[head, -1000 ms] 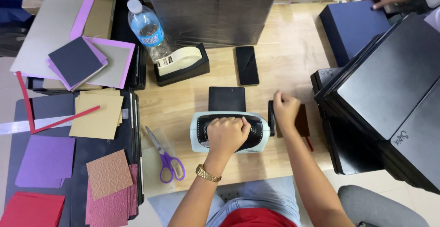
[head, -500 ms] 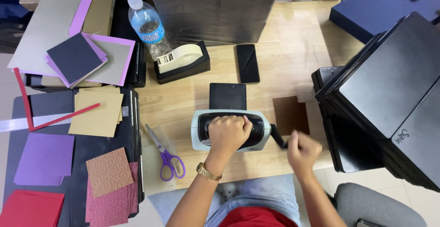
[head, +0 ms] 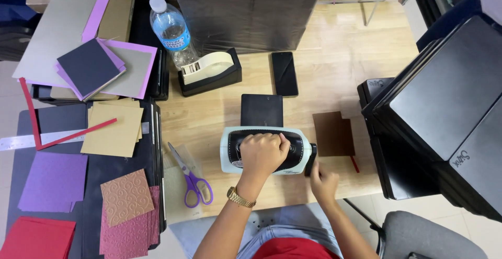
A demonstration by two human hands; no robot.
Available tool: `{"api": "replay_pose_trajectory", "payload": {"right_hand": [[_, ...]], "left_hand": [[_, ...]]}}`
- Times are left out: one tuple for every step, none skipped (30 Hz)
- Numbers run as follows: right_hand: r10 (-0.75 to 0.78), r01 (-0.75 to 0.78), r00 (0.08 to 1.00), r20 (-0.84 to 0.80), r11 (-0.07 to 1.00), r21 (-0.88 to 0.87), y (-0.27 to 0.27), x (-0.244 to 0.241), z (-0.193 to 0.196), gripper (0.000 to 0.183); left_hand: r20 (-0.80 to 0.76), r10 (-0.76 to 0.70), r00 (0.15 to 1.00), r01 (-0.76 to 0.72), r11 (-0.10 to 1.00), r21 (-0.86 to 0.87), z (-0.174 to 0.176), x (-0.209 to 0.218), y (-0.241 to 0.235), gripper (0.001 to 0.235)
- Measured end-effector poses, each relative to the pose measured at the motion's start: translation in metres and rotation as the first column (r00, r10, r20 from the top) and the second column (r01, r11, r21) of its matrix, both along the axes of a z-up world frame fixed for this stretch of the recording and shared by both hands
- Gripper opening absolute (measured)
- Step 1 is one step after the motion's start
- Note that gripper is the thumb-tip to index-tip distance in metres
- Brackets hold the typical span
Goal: A person uses a manual embossing machine to create textures on different colored sheets of paper.
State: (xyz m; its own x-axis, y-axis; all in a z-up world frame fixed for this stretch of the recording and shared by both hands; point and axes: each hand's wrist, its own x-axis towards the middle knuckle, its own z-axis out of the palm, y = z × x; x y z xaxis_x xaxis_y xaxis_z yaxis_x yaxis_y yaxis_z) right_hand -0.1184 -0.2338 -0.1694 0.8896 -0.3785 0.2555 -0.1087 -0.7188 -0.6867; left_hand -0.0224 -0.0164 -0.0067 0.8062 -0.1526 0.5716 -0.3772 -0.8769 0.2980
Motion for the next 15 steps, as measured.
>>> {"api": "replay_pose_trajectory", "payload": {"right_hand": [[-0.001, 0.001, 1.000, 0.003, 1.000, 0.002, 0.002, -0.005, 0.029, 0.053], [0.085, -0.088, 0.991, 0.105, 0.996, 0.024, 0.003, -0.010, 0.058, 0.049], [0.167, -0.179, 0.964, 0.208, 0.983, 0.038, 0.006, -0.016, 0.087, 0.047], [0.168, -0.181, 0.963, 0.211, 0.983, 0.041, 0.001, 0.002, 0.095, 0.047], [0.149, -0.155, 0.948, 0.280, 0.988, 0.000, -0.005, 0.016, 0.103, 0.051], [0.133, -0.127, 0.928, 0.348, 0.991, -0.040, -0.012, 0.030, 0.111, 0.055], [0.133, -0.128, 0.927, 0.350, 0.991, -0.039, -0.008, 0.055, 0.117, 0.055], [0.111, -0.109, 0.918, 0.380, 0.994, -0.027, -0.004, 0.079, 0.124, 0.054], [0.090, -0.092, 0.907, 0.411, 0.996, -0.014, 0.000, 0.104, 0.131, 0.053], [0.091, -0.094, 0.905, 0.415, 0.995, -0.012, -0.001, 0.124, 0.106, 0.053], [0.037, -0.037, 0.959, 0.281, 0.999, -0.002, -0.003, 0.144, 0.081, 0.050], [-0.020, 0.020, 0.990, 0.142, 1.000, -0.001, -0.003, 0.164, 0.056, 0.050], [-0.021, 0.020, 0.989, 0.144, 1.000, 0.002, 0.000, 0.148, 0.033, 0.050], [-0.016, 0.015, 0.998, 0.062, 1.000, 0.015, 0.003, 0.132, 0.009, 0.046], [-0.011, 0.011, 1.000, -0.017, 1.000, 0.026, 0.006, 0.118, -0.014, 0.042]], "left_hand": [[0.003, -0.001, 1.000, 0.001, 1.000, 0.002, -0.001, -0.001, -0.001, 0.038], [0.034, 0.011, 0.999, -0.010, 1.000, -0.025, -0.001, -0.002, -0.002, 0.039], [0.064, 0.026, 0.998, -0.023, 0.998, -0.051, -0.001, -0.004, -0.003, 0.041], [0.067, 0.027, 0.997, -0.024, 0.999, -0.047, 0.000, 0.000, -0.001, 0.041], [0.043, 0.014, 0.999, -0.013, 1.000, -0.021, 0.000, 0.000, 0.000, 0.040], [0.019, 0.002, 1.000, -0.002, 1.000, 0.005, 0.001, 0.001, 0.000, 0.040], [0.021, 0.002, 1.000, -0.002, 1.000, 0.005, 0.000, 0.000, 0.000, 0.040], [0.016, 0.003, 1.000, -0.002, 1.000, -0.002, -0.001, 0.000, -0.001, 0.039], [0.012, 0.005, 1.000, -0.005, 1.000, -0.008, -0.001, 0.000, 0.000, 0.037], [0.016, 0.007, 1.000, -0.007, 1.000, -0.006, -0.002, 0.000, 0.000, 0.037], [0.022, 0.004, 1.000, -0.004, 1.000, -0.012, -0.002, 0.000, 0.000, 0.037], [0.027, 0.001, 1.000, 0.000, 1.000, -0.018, -0.003, 0.001, 0.000, 0.037], [0.030, 0.001, 1.000, 0.000, 1.000, -0.015, -0.002, 0.000, 0.000, 0.037], [0.040, 0.004, 0.999, -0.004, 1.000, -0.005, -0.001, 0.000, 0.001, 0.037], [0.055, 0.006, 0.998, -0.006, 1.000, 0.003, 0.000, 0.001, 0.000, 0.036]]}}
